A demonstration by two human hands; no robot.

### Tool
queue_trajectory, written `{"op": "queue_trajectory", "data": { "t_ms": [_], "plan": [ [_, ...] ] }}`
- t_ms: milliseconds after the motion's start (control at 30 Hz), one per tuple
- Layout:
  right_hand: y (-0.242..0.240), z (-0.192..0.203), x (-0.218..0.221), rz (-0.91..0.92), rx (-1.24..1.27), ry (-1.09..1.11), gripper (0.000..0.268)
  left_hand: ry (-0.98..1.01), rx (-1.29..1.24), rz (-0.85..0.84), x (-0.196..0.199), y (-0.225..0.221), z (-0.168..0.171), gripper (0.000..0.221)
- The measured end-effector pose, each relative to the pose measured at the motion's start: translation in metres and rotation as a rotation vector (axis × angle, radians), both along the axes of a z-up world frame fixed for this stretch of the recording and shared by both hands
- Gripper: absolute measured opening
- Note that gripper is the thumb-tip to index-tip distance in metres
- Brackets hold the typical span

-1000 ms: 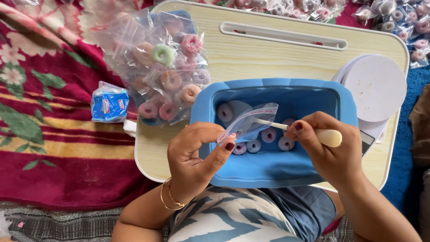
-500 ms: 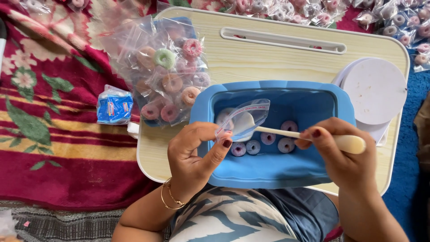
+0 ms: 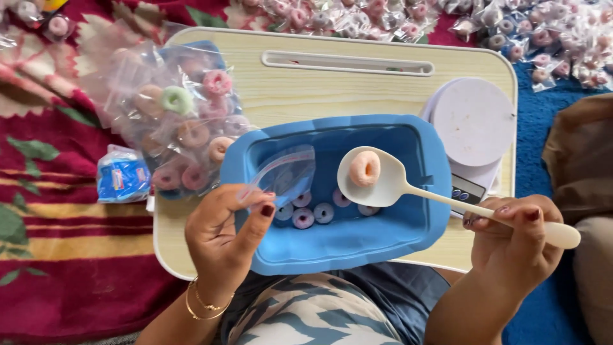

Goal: Packaging small donut-shaped items into individual plastic bags using hands and a spoon on a portable table.

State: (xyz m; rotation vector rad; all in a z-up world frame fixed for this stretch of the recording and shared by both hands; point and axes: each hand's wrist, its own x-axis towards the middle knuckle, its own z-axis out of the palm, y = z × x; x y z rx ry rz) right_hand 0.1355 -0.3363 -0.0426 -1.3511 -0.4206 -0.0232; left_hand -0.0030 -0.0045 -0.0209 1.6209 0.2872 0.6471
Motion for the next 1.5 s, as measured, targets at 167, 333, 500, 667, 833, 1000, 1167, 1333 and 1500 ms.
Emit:
{"op": "queue_trajectory", "data": {
  "t_ms": [167, 333, 500, 667, 833, 1000, 1167, 1333, 1500],
  "plan": [
    [-0.004, 0.002, -0.004, -0.094, -0.07, -0.017, 0.023, 0.03, -0.006, 0.032, -0.002, -0.002, -0.002, 0.013],
    [-0.006, 0.001, -0.007, -0.117, -0.111, -0.038, 0.02, 0.056, 0.028, 0.032, -0.001, -0.002, 0.002, 0.012],
    [-0.007, 0.0, -0.008, -0.11, -0.131, -0.058, 0.019, 0.034, 0.024, 0.033, -0.002, -0.002, -0.003, 0.016],
    [0.005, 0.007, -0.004, -0.06, -0.038, -0.027, 0.025, 0.016, 0.007, 0.021, -0.003, -0.001, -0.009, 0.018],
    [0.018, 0.011, -0.001, 0.009, 0.045, 0.01, 0.023, 0.019, 0.014, 0.018, -0.002, 0.0, -0.007, 0.017],
    [0.024, 0.013, 0.002, 0.125, 0.115, 0.077, 0.024, 0.026, 0.002, 0.014, -0.003, 0.0, -0.006, 0.016],
    [0.025, 0.01, 0.001, 0.134, 0.133, 0.098, 0.021, 0.023, 0.008, 0.009, -0.002, 0.0, -0.003, 0.016],
    [0.029, 0.014, 0.003, 0.134, 0.142, 0.112, 0.021, 0.082, 0.091, -0.04, 0.006, 0.001, 0.016, 0.01],
    [0.0, 0.022, 0.014, 0.149, 0.071, 0.09, 0.022, 0.19, 0.25, -0.103, 0.02, 0.005, 0.033, 0.012]
  ]
}}
